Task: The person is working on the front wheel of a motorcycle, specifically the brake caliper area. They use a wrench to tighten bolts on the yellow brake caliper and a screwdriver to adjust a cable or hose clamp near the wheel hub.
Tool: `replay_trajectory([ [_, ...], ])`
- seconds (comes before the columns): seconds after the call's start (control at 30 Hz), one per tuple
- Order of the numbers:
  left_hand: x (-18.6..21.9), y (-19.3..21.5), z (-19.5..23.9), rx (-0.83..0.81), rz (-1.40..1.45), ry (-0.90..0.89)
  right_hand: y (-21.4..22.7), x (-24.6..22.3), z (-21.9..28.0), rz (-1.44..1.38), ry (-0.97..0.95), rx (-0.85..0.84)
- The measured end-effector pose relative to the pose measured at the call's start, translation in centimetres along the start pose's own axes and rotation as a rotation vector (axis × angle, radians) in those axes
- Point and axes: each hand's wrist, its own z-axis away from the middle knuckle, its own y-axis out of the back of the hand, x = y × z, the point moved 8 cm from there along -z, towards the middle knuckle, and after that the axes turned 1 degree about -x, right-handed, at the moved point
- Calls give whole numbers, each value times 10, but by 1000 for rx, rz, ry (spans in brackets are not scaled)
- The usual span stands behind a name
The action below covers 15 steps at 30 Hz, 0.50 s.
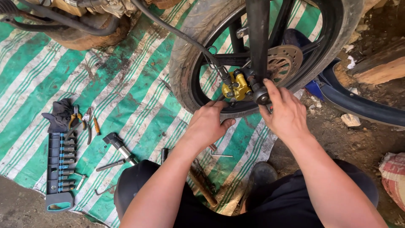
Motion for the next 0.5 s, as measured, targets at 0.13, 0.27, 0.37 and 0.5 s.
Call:
replay_trajectory([
  [0.13,6,-5,0,-14,-32,-8,18,-15,-13,93,125,59],
  [0.27,7,-4,3,-18,-23,-5,8,-16,-13,103,86,31],
  [0.37,4,0,4,-1,-12,2,-9,-18,-13,-201,-133,-119],
  [0.5,-16,5,0,21,-10,59,-45,-19,3,-676,-597,-236],
])
